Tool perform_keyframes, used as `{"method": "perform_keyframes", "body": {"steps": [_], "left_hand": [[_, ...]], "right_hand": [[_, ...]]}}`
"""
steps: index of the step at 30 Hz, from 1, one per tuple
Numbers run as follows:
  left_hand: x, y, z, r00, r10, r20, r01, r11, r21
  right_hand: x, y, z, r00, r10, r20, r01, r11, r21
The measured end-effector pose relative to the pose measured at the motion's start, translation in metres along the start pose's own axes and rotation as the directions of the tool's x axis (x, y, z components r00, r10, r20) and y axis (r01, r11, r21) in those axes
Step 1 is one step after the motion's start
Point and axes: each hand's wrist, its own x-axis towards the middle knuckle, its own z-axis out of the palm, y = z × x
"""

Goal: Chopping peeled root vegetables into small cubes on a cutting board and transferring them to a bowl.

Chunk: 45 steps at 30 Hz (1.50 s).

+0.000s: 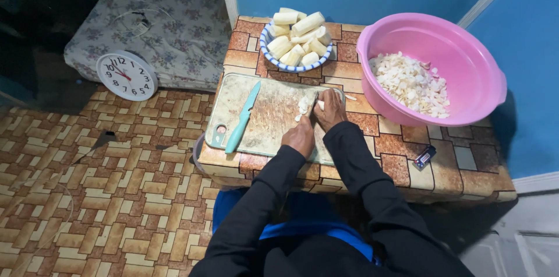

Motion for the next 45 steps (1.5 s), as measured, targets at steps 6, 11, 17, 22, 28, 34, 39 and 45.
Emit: {"method": "perform_keyframes", "body": {"steps": [6,11,17,22,28,34,39,45], "left_hand": [[0.016,-0.006,0.016,1.0,-0.002,-0.023,0.003,1.0,0.03],[0.042,-0.02,0.053,0.997,0.001,-0.078,0.007,0.996,0.094],[0.025,-0.013,0.043,0.995,0.028,-0.097,-0.019,0.995,0.101],[0.024,-0.015,0.041,0.998,-0.019,-0.06,0.025,0.993,0.113],[0.03,-0.015,0.044,0.998,-0.031,-0.046,0.034,0.997,0.072],[0.034,-0.013,0.043,0.998,-0.041,-0.056,0.045,0.997,0.065],[0.027,-0.017,0.032,0.998,-0.07,-0.002,0.07,0.998,-0.003],[-0.004,-0.013,0.005,0.995,-0.082,0.05,0.084,0.996,-0.036]], "right_hand": [[0.0,-0.005,-0.004,1.0,0.001,-0.014,-0.001,1.0,0.007],[0.0,-0.004,-0.005,0.999,-0.03,-0.042,0.03,1.0,-0.004],[-0.004,0.001,0.001,0.999,-0.016,-0.035,0.015,1.0,-0.013],[0.0,0.005,0.005,1.0,0.006,-0.003,-0.006,1.0,-0.014],[-0.001,0.003,0.003,1.0,-0.002,0.0,0.002,1.0,-0.009],[-0.002,-0.001,-0.001,1.0,0.0,0.002,0.0,1.0,-0.007],[-0.002,-0.009,-0.01,0.999,0.014,0.034,-0.015,0.999,0.043],[0.0,-0.01,-0.014,0.997,0.024,0.074,-0.03,0.997,0.075]]}}
